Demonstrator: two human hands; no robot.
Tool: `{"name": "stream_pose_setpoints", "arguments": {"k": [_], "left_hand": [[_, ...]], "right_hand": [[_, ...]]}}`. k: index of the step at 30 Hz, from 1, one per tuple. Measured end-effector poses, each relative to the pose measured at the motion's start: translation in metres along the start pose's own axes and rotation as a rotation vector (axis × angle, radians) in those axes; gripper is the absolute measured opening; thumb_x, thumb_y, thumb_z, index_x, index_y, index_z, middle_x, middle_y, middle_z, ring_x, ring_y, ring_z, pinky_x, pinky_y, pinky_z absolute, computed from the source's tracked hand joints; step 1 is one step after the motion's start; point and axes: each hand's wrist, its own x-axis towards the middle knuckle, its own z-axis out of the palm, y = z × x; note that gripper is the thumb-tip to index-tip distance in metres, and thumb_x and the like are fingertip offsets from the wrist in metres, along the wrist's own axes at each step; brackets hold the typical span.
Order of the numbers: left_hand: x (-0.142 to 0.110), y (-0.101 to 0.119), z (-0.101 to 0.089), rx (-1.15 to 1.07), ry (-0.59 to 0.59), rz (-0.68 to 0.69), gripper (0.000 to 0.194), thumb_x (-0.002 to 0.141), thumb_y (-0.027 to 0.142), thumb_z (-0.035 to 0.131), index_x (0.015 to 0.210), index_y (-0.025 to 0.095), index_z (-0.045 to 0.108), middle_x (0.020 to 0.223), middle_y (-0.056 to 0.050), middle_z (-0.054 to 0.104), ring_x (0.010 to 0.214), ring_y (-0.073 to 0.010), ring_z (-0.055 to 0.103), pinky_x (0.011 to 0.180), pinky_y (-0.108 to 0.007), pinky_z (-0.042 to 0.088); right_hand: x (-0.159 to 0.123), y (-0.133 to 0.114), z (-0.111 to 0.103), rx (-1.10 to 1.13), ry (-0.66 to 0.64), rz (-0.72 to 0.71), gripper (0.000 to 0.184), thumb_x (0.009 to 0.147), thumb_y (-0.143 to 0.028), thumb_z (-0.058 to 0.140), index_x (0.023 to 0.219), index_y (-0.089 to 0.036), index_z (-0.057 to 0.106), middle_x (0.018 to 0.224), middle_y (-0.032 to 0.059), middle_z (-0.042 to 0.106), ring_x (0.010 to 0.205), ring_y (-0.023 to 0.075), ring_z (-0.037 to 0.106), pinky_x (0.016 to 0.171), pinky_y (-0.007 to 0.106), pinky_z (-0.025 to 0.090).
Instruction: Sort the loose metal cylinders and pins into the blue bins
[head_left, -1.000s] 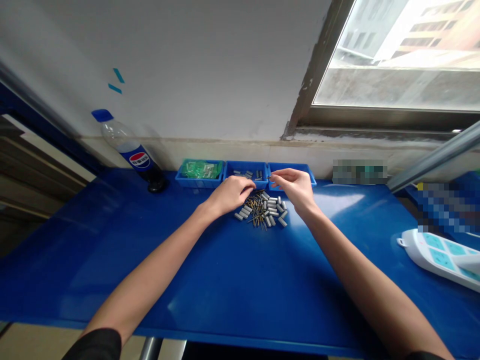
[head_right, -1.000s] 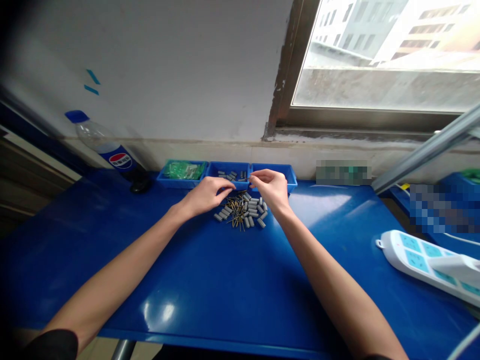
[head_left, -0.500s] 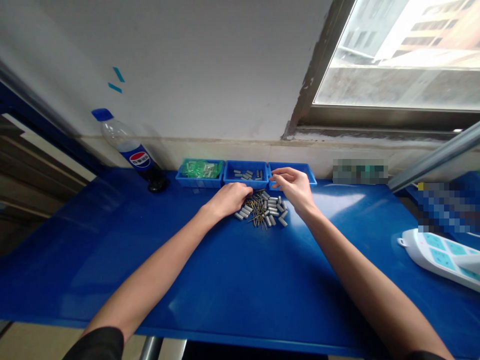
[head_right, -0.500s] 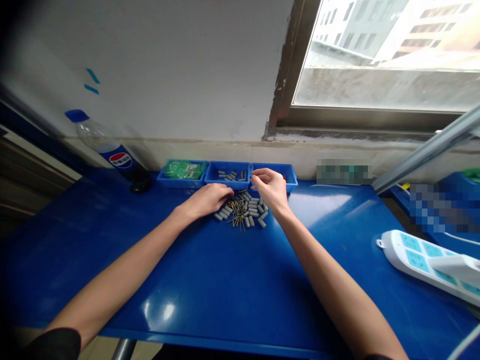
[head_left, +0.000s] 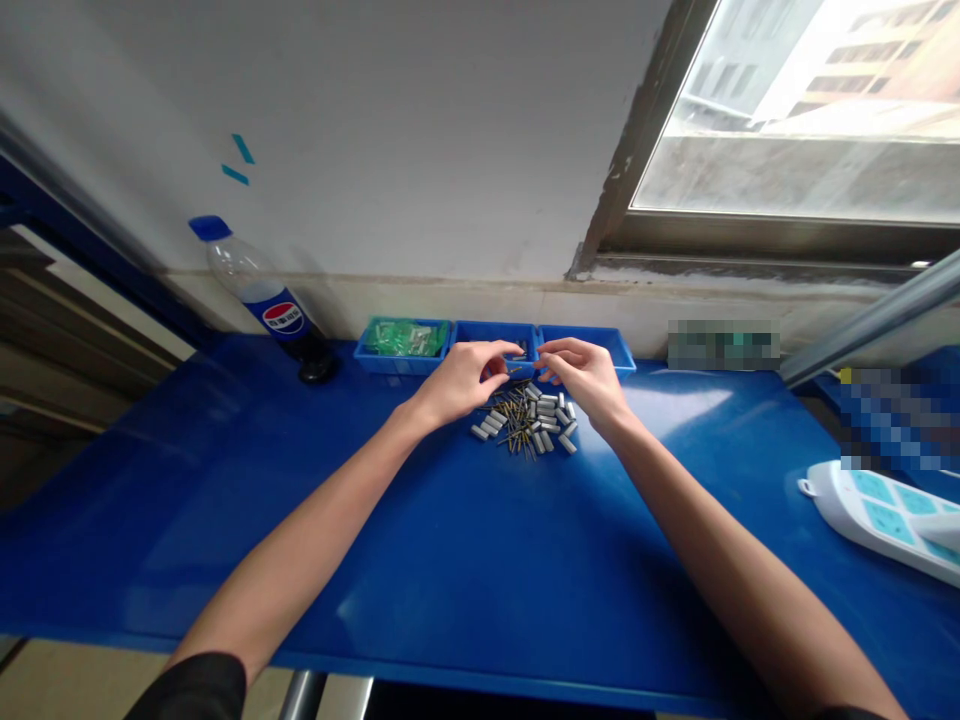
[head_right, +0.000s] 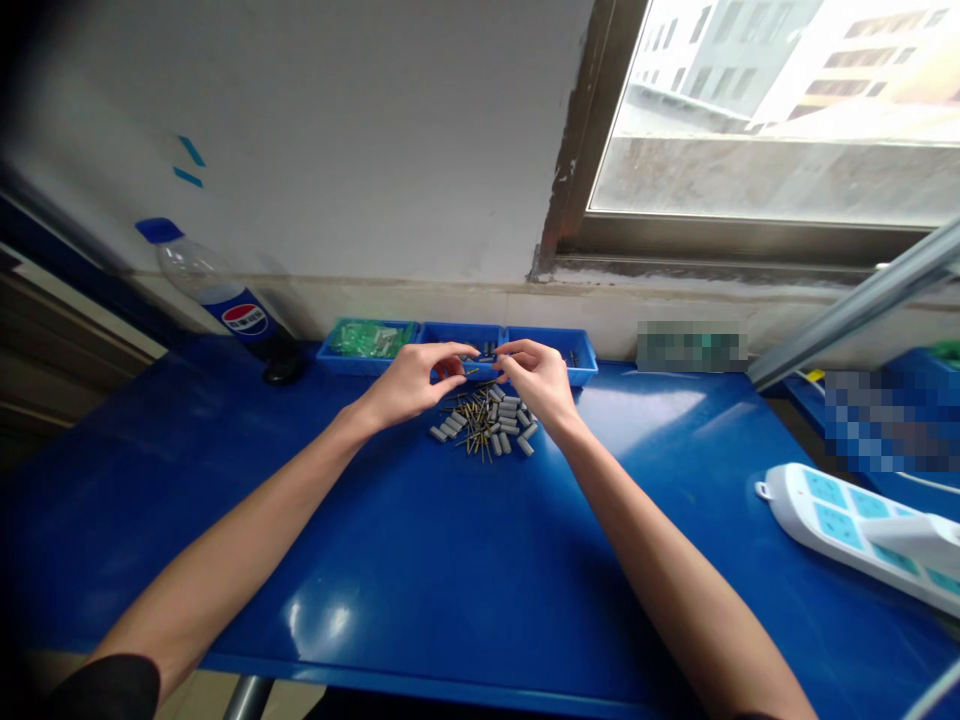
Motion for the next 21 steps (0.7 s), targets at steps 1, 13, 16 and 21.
{"name": "stream_pose_setpoints", "arguments": {"k": [1, 13, 16, 21], "left_hand": [[0.000, 0.002, -0.001, -0.035, 0.024, -0.012, 0.038, 0.087, 0.012, 0.068, 0.124, 0.018, 0.071, 0.091, -0.003, 0.078, 0.078, -0.0160, 0.072, 0.078, -0.027, 0.058], [0.001, 0.005, -0.004, -0.062, 0.106, 0.000, 0.030, 0.085, 0.017, 0.073, 0.115, 0.017, 0.073, 0.093, -0.005, 0.079, 0.081, -0.0167, 0.074, 0.078, -0.026, 0.058], [0.001, 0.005, -0.005, -0.040, 0.105, 0.009, 0.029, 0.085, 0.017, 0.074, 0.114, 0.017, 0.073, 0.095, -0.004, 0.079, 0.082, -0.0166, 0.074, 0.079, -0.026, 0.058], [-0.001, -0.005, -0.005, 0.098, -0.072, -0.045, 0.026, 0.082, 0.016, 0.076, 0.107, 0.019, 0.072, 0.089, -0.003, 0.078, 0.079, -0.0183, 0.074, 0.074, -0.026, 0.055]], "right_hand": [[0.000, -0.001, 0.000, 0.005, -0.015, -0.001, 0.024, 0.079, -0.034, 0.070, 0.095, -0.018, 0.076, 0.082, 0.0069, 0.079, 0.068, 0.0196, 0.071, 0.066, 0.032, 0.054], [-0.009, -0.011, 0.005, 0.191, -0.277, 0.079, 0.039, 0.073, -0.047, 0.087, 0.098, -0.018, 0.080, 0.090, 0.0085, 0.081, 0.074, 0.0191, 0.072, 0.074, 0.033, 0.057], [-0.009, -0.010, 0.007, 0.236, -0.270, 0.095, 0.037, 0.071, -0.045, 0.088, 0.095, -0.017, 0.081, 0.088, 0.0084, 0.080, 0.074, 0.0185, 0.071, 0.074, 0.032, 0.057], [-0.004, -0.010, 0.004, 0.178, -0.014, 0.076, 0.029, 0.077, -0.045, 0.080, 0.083, -0.016, 0.079, 0.078, 0.0079, 0.078, 0.065, 0.0165, 0.067, 0.062, 0.028, 0.051]]}}
